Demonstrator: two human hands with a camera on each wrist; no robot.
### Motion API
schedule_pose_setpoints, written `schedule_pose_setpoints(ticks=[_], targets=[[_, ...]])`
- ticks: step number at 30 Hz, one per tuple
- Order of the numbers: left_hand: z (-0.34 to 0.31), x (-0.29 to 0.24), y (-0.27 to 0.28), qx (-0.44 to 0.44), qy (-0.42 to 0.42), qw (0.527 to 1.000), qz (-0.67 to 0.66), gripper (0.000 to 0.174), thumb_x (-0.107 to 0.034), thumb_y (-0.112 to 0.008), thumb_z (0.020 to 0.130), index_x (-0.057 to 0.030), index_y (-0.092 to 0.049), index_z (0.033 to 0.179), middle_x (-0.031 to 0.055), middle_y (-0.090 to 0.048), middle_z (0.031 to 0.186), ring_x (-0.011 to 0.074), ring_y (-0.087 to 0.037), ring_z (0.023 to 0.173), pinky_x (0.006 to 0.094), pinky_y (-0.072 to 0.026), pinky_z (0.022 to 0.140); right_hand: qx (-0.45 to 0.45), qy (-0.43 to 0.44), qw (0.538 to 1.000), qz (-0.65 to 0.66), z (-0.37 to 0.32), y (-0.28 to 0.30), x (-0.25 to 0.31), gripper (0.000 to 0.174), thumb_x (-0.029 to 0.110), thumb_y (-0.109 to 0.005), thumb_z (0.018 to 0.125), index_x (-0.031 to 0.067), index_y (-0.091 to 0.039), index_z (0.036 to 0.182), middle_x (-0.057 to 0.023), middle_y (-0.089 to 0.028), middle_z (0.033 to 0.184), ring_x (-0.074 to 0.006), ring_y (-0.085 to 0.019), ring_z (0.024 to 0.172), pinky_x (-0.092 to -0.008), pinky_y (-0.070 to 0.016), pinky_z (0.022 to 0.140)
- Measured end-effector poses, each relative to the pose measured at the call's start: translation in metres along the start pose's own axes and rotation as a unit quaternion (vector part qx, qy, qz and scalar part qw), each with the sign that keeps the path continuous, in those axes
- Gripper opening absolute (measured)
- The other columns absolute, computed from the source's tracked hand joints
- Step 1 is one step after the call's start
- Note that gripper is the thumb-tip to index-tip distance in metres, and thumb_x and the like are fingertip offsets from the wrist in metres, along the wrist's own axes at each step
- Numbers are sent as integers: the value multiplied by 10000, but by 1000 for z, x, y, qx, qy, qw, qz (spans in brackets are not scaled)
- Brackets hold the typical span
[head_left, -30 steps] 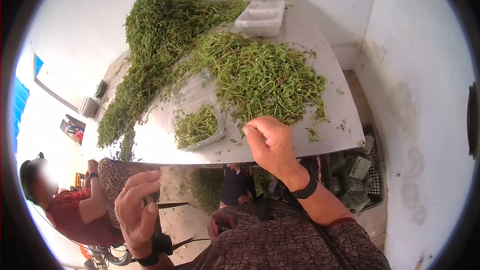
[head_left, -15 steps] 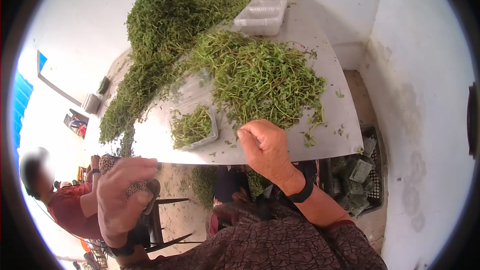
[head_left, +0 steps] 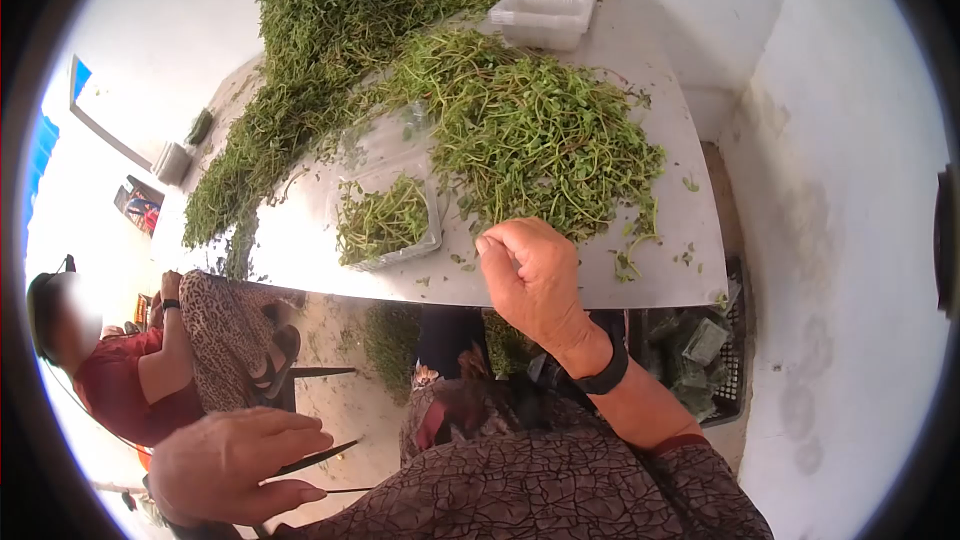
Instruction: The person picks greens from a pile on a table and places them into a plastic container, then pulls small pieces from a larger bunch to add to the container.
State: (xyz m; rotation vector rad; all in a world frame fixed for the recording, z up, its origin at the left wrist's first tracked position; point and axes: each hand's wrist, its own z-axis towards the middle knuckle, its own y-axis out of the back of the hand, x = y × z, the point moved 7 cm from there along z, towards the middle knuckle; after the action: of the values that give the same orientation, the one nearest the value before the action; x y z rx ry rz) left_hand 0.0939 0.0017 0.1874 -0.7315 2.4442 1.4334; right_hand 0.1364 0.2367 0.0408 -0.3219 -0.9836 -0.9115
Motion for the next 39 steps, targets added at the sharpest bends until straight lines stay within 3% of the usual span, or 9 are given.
schedule_pose_setpoints(ticks=[6, 8, 11, 18, 26, 29, 31, 35, 39], targets=[[39, -27, 69, -138, -200, 969, 37, 488, -320, -703, 883, 83, -629, 1147, 268, -679, 1062, 366, -709, 927, 401, -590, 811, -6, -4, 1000, -3, 1, 2, 3, 88, 52, -638, 832, 2, -616, 763, -144, -607, 696, -355, -588, 676, -426, -473, 614], [59, -32, 93, -181, -185, 965, 37, 473, -341, -627, 923, 63, -634, 1168, 242, -692, 1066, 329, -712, 941, 395, -581, 815, -10, -7, 1000, 4, -1, 2, 3, 88, 52, -638, 833, 2, -617, 764, -144, -607, 695, -356, -590, 676, -427, -474, 616], [106, -10, 105, -250, -139, 957, 43, 342, -114, -593, 876, 13, -640, 1190, 153, -707, 995, 196, -703, 872, 312, -585, 746, -9, -10, 1000, -6, 0, 3, 1, 87, 52, -637, 836, 5, -619, 765, -142, -613, 698, -355, -594, 676, -428, -476, 620], [192, 16, 113, -350, -139, 926, 29, 341, -137, -603, 917, -13, -620, 1235, 159, -684, 1103, 243, -682, 997, 348, -582, 799, -2, 7, 1000, -21, 0, 0, 2, 83, 48, -637, 834, 9, -619, 762, -140, -624, 707, -348, -600, 679, -419, -480, 616], [258, 14, 93, -359, -236, 900, 70, 423, -132, -617, 871, -26, -580, 1279, 245, -584, 1273, 368, -638, 1083, 425, -528, 906, 2, 21, 999, -32, 0, -2, 4, 59, 32, -635, 817, 3, -623, 767, -153, -633, 724, -353, -610, 697, -423, -484, 625], [273, 1, 86, -347, -217, 904, 122, 509, -103, -623, 846, -47, -523, 1342, 283, -503, 1358, 417, -614, 1101, 450, -504, 930, 2, 31, 999, -42, 1, -1, 5, 58, 30, -633, 816, 4, -623, 766, -160, -635, 733, -359, -612, 704, -427, -487, 633], [287, 3, 80, -312, -135, 929, 146, 591, -98, -644, 830, -74, -470, 1395, 324, -416, 1425, 428, -602, 1129, 449, -508, 922, 3, 42, 998, -43, 0, -2, 5, 50, 25, -636, 812, 9, -624, 766, -161, -630, 730, -365, -606, 698, -431, -482, 631], [304, 2, 70, -305, -125, 916, 228, 659, -77, -669, 801, -94, -448, 1421, 324, -457, 1360, 422, -624, 1074, 444, -522, 877, 26, 38, 997, -64, 0, -3, 6, 39, 27, -641, 811, 13, -625, 778, -159, -628, 730, -369, -600, 698, -436, -475, 628], [308, 2, 70, -282, -73, 916, 277, 567, -36, -685, 760, -78, -523, 1301, 257, -547, 1152, 383, -650, 959, 436, -532, 809, 18, 40, 997, -66, -1, -4, 4, 24, 31, -646, 812, 16, -630, 805, -156, -628, 735, -374, -597, 702, -439, -471, 630]])
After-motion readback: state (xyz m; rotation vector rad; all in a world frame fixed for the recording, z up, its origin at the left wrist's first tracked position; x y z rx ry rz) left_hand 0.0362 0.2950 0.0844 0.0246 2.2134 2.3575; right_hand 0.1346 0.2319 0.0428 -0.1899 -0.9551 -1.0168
